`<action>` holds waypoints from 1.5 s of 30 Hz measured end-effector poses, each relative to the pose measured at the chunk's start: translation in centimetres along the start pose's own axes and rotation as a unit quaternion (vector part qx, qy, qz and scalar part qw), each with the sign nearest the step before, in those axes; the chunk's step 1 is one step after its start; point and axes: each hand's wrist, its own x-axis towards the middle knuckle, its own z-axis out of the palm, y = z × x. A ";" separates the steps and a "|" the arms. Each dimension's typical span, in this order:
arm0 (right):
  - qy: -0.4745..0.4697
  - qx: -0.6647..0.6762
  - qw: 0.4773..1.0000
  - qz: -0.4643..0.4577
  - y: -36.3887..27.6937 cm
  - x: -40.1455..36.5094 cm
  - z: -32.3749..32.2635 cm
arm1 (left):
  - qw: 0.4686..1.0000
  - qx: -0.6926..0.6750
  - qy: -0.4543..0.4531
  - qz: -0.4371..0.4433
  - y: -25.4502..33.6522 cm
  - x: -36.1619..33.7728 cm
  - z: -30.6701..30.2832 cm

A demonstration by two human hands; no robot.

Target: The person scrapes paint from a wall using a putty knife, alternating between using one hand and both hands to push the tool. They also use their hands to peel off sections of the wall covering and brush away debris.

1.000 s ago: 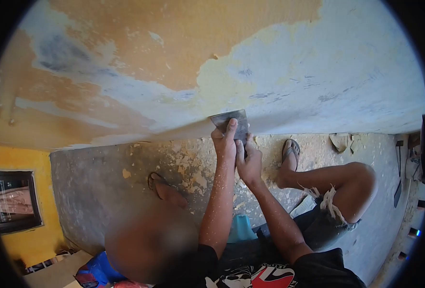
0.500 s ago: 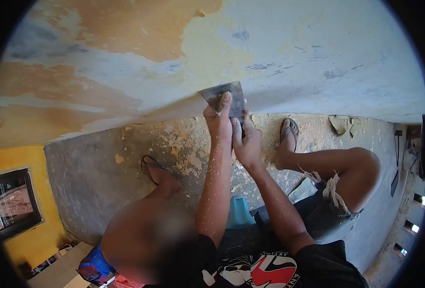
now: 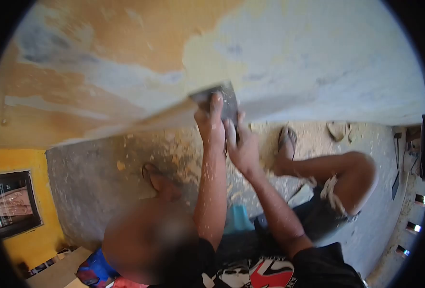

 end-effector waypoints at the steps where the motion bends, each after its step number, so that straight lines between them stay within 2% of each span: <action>1: -0.015 -0.004 1.000 -0.001 -0.7 -0.7 -0.2 | 1.000 -0.005 -0.014 -0.019 0.4 -0.1 -0.2; 2: -0.019 -0.008 0.999 0.028 -0.6 -0.9 -0.2 | 0.999 0.033 0.008 0.000 -0.9 -0.2 -1.2; 3: -0.015 -0.004 1.000 0.011 0.3 -1.1 0.4 | 0.997 0.066 0.026 0.030 -2.8 0.5 -2.0; 4: -0.005 -0.024 1.000 0.006 2.2 -1.8 1.4 | 1.000 0.006 0.003 -0.007 -4.0 0.5 -3.0; 7: 0.018 -0.014 1.000 0.016 2.0 -1.7 2.0 | 1.000 0.021 0.011 -0.009 -1.9 0.1 -1.8; 10: -0.057 -0.040 0.995 0.074 1.7 -2.6 1.5 | 0.998 0.013 0.029 -0.049 -2.0 -0.2 -2.3; 13: -0.041 0.001 0.998 0.050 2.0 -2.0 2.1 | 1.000 -0.005 0.013 -0.018 -3.4 0.7 -3.0; 15: 0.032 0.001 0.999 -0.011 3.4 -1.8 3.0 | 1.000 -0.014 0.005 0.003 -1.9 1.9 -1.3; 16: 0.035 -0.007 0.998 -0.047 2.3 -1.3 2.7 | 1.000 -0.016 0.016 0.005 -1.3 1.8 -0.9; 18: 0.005 -0.026 1.000 0.002 -0.5 -0.6 1.0 | 0.999 0.020 0.037 0.004 -1.2 1.2 -1.7; 19: -0.014 -0.037 0.999 0.026 -1.6 -0.4 0.4 | 0.998 -0.045 0.032 -0.034 0.5 0.3 -0.3; 21: -0.032 0.004 0.999 0.037 -0.9 -1.1 0.7 | 0.996 -0.034 0.057 -0.057 1.0 -0.3 -0.3; 24: 0.020 -0.018 0.999 -0.032 2.0 -2.0 2.7 | 0.996 0.009 -0.004 -0.084 -2.0 0.6 -3.9; 25: 0.044 0.002 0.996 -0.084 3.3 -1.9 3.3 | 1.000 -0.024 0.013 -0.015 -3.5 0.9 -3.5; 26: 0.068 0.019 0.989 -0.129 3.9 -1.2 3.7 | 1.000 -0.024 0.003 0.020 -2.2 1.5 -2.4; 27: 0.069 0.019 0.989 -0.127 2.9 -0.8 3.3 | 0.999 -0.020 0.000 0.040 -1.3 0.9 -1.7; 29: 0.024 -0.043 0.997 -0.053 -1.6 -0.2 1.0 | 1.000 0.011 0.006 0.017 0.1 2.0 -1.8; 30: -0.007 -0.026 0.997 -0.066 -4.1 0.3 -0.5 | 0.999 -0.024 0.014 0.035 2.6 0.9 0.0; 31: -0.011 -0.023 0.998 -0.060 -3.4 -1.0 -0.1 | 0.996 -0.064 -0.064 0.005 4.8 -0.2 0.8; 33: 0.002 -0.030 0.999 -0.041 -2.0 -1.3 1.1 | 0.996 0.011 0.059 0.061 2.0 -0.1 -0.5; 35: 0.045 -0.024 0.996 -0.069 -1.0 -2.8 1.6 | 1.000 -0.017 0.004 -0.022 -0.5 0.0 -2.6; 37: 0.004 0.032 0.999 -0.002 -0.6 -2.2 1.3 | 1.000 -0.018 0.024 -0.004 0.3 -0.5 -0.9; 41: -0.008 0.005 1.000 0.014 -1.4 -2.9 1.2 | 0.998 0.032 0.044 -0.037 1.4 -1.0 -1.2; 43: -0.027 0.029 0.998 0.053 -1.7 -2.3 1.2 | 0.999 0.020 0.003 -0.038 1.5 -0.5 -1.2; 45: -0.023 0.017 0.998 0.061 -2.1 -1.8 0.8 | 0.999 0.019 0.013 -0.048 1.3 -0.3 -0.7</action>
